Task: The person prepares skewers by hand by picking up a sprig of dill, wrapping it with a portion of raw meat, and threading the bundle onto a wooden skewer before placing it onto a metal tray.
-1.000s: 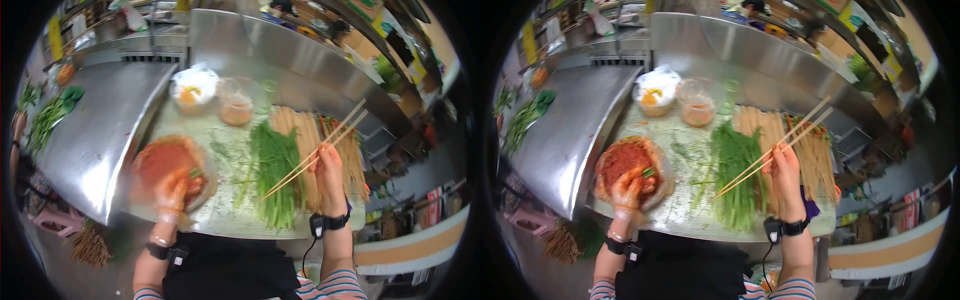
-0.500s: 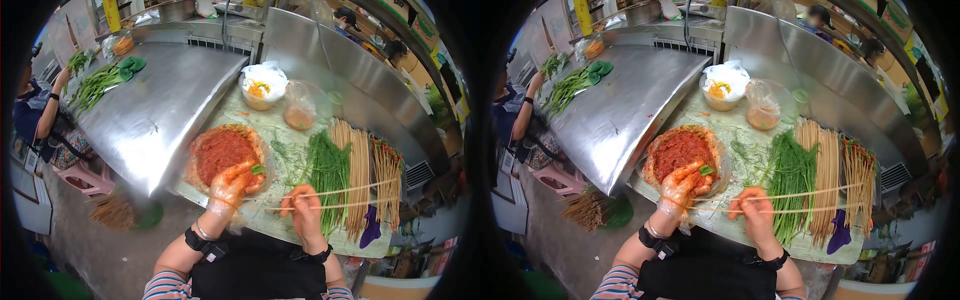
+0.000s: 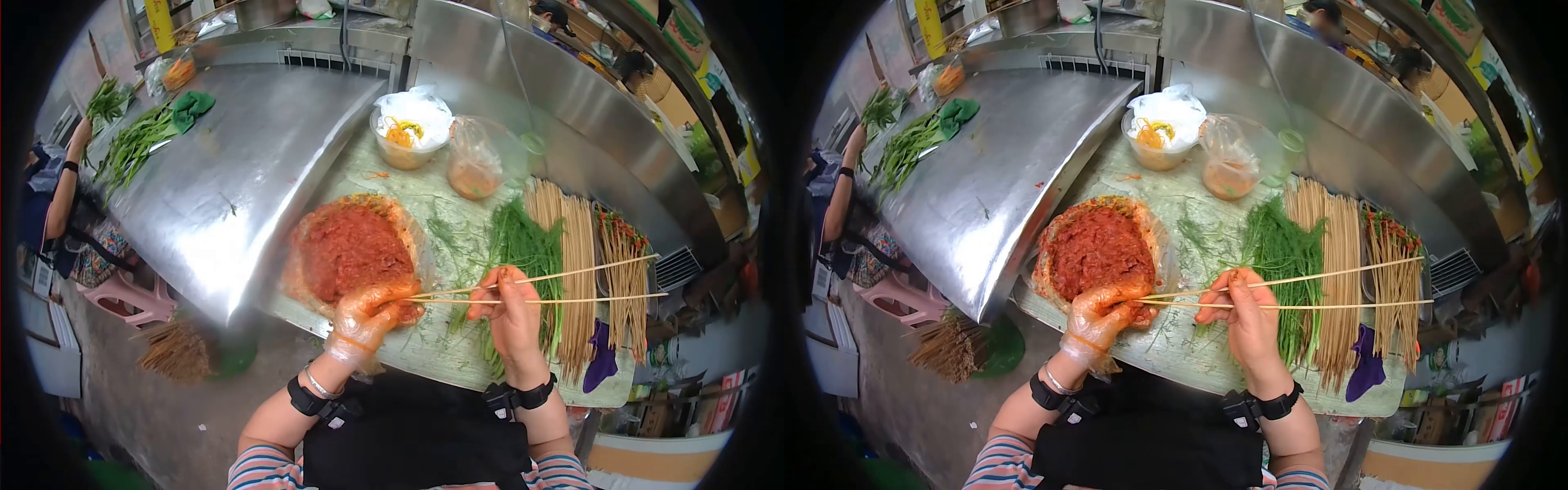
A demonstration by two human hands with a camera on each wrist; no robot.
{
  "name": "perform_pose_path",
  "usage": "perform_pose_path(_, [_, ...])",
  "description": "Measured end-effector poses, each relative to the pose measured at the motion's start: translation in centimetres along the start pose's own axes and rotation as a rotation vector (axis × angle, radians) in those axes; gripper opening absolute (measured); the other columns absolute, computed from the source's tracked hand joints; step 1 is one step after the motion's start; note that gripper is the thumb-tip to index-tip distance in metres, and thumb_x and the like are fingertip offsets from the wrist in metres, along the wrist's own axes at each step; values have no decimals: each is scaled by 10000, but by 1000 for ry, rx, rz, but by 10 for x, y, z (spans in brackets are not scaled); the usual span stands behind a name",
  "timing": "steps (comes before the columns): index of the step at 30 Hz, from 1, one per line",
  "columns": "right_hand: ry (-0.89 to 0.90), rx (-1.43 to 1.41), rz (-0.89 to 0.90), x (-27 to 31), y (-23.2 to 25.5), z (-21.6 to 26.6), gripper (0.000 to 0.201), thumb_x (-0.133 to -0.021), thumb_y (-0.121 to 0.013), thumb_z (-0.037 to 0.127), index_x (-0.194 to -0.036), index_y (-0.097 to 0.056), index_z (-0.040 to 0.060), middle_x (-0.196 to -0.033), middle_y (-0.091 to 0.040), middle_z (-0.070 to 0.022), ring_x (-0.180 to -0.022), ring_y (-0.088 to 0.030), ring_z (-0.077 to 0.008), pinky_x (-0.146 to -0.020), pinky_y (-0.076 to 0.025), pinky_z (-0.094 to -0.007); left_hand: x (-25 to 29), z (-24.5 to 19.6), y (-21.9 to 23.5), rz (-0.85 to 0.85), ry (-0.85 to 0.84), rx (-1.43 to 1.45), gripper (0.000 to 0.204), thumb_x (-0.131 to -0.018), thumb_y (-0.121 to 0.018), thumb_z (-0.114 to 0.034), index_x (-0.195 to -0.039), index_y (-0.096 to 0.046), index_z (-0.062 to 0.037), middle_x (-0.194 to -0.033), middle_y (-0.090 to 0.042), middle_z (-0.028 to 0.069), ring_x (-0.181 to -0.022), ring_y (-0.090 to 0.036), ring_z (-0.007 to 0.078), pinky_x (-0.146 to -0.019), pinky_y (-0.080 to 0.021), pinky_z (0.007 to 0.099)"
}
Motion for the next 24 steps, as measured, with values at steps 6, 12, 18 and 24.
perform_pose_path(6, [-20,42,-17,0,2,-5,264,-968,-434,254,-914,-519,10,-754,-627,-123,-608,-632,-171,-562,-518,-248,-2,0,-2,-23,-73,-83,300,-862,-445,105,-1149,-528,85,-1078,-581,129,-957,-617,222,-823,-536,303])
perform_pose_path(12, [-21,61,-28,-1,2,-5,261,-970,-433,249,-907,-523,12,-754,-626,-117,-614,-631,-166,-563,-513,-244,-4,-1,-4,-5,-76,-19,291,-882,-499,39,-1169,-511,85,-1053,-576,125,-940,-614,209,-806,-537,305])
perform_pose_path(18, [-24,139,-47,-1,0,-3,267,-970,-435,261,-910,-525,17,-757,-626,-105,-618,-631,-160,-575,-502,-244,-6,6,5,7,50,184,293,-895,-543,-39,-1158,-520,89,-1040,-605,138,-924,-621,218,-805,-534,314])
perform_pose_path(24, [-15,165,-50,-2,-1,-3,277,-968,-439,275,-913,-525,18,-761,-624,-99,-626,-632,-161,-582,-501,-245,-8,8,4,-22,101,140,280,-890,-551,-33,-1140,-532,93,-1033,-610,148,-923,-627,229,-803,-536,317])
Point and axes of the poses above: each hand's wrist, its own x-axis away from the middle knuckle, its own y-axis out of the back of the hand, z = x × y, the point moved 2 cm from there along -x, towards the middle knuckle
